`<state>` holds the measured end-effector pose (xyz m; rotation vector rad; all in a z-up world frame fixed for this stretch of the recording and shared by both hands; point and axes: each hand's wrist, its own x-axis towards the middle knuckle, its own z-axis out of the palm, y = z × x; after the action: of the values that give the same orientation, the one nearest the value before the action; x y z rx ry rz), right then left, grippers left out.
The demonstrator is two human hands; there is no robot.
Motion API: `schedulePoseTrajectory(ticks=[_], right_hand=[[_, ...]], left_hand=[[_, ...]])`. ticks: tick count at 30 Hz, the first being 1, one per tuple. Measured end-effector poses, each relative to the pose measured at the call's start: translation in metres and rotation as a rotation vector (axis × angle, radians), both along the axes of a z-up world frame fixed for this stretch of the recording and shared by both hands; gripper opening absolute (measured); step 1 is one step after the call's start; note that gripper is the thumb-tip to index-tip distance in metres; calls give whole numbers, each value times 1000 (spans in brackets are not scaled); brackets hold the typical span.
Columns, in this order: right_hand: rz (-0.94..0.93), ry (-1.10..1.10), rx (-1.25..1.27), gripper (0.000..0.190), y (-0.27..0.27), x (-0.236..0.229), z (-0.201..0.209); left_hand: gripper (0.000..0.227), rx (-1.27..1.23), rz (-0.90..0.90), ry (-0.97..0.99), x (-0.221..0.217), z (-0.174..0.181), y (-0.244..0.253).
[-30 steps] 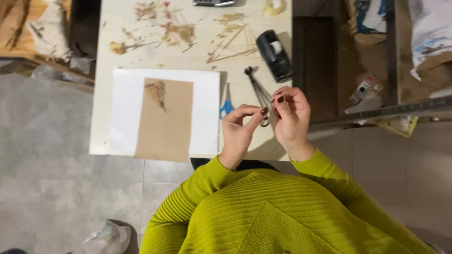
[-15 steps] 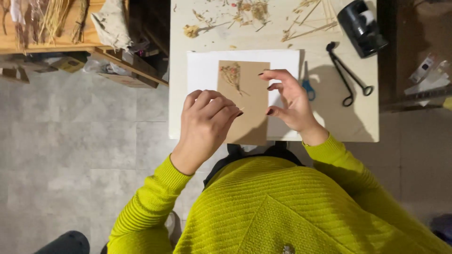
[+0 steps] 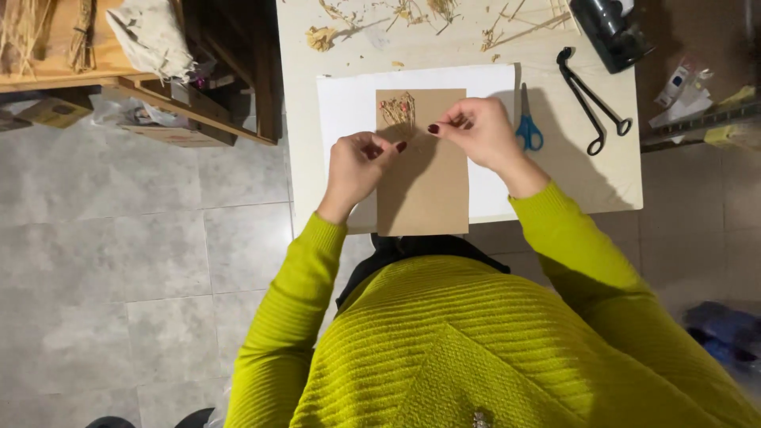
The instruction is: Assembling and packaging small bouquets of dried flowers using paper and tape.
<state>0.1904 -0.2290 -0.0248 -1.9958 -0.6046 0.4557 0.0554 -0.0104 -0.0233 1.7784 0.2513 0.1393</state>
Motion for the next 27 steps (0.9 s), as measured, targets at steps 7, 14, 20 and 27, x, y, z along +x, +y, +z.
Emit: schedulePoseTrajectory(ticks=[7, 14, 20, 27], right_hand=[[-36, -27, -80, 11, 17, 24, -49], [-19, -51, -88, 12, 20, 19, -55], [-78, -144, -201, 15, 30, 8, -45], [-56, -209, -353, 29, 34, 17, -29]], left_hand=[[28, 383, 184, 215, 28, -26, -3], [25, 509, 186, 180, 29, -29, -4], [23, 669, 235, 116, 33, -29, -9], [30, 732, 221, 184, 36, -23, -5]])
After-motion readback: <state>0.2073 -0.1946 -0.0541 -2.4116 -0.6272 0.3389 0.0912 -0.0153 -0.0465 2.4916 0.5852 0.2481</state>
